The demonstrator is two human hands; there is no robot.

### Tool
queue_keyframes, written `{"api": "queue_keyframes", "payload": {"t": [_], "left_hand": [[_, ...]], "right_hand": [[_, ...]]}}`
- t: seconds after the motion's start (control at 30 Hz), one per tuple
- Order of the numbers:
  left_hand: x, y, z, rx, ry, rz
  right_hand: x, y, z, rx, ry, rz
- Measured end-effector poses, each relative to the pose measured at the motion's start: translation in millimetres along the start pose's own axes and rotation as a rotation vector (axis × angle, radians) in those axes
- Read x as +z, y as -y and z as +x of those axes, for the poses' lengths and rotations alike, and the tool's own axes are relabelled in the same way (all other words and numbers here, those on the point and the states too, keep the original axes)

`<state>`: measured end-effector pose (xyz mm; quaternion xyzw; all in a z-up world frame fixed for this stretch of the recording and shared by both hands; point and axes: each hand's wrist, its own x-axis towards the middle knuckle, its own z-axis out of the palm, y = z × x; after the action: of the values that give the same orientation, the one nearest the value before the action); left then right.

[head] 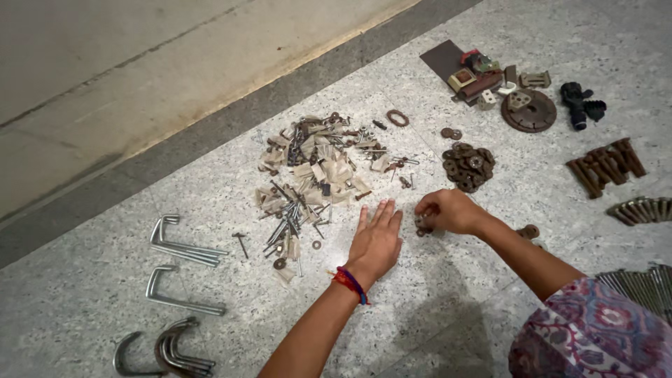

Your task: The person sorts a mixed pile of small hardware items on a tiled floor. They separate metal hooks, nails, screws, washers, and plastic wall anchors into distinct piles by hand.

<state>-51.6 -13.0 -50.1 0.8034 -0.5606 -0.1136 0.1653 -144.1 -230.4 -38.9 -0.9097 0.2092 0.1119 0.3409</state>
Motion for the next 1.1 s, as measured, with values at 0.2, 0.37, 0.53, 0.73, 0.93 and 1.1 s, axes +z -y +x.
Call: {"api": "queue_keyframes", "payload": {"t": [0.2,0.37,0.53,0.73,0.93,1.1], "left_hand": [[-7,0,-7,-0.02,0.05,0.024],[-10,1,-10,-0.015,0.039,0.035],[-14,4,-11,-0.025,0.034,0.037],[-21,11,-3,-0.092,0.028,-0.058],[-32,29,9,-0.189,-0.064,-0.175],[-39,43,23,-0.222,-0.121,-0.188]], "right_hand": [[1,-11,1,-0.043,-0.069,-0.066],[7,-13,0,-0.013,-0.02,-0.109],[7,-9,3,-0.01,-0.036,-0.061],[1,7,23,-0.011,-0.194,-0.058],[-4,24,67,-0.088,-0.393,-0.012],[-6,30,107,-0.053,-0.44,0.036]]}}
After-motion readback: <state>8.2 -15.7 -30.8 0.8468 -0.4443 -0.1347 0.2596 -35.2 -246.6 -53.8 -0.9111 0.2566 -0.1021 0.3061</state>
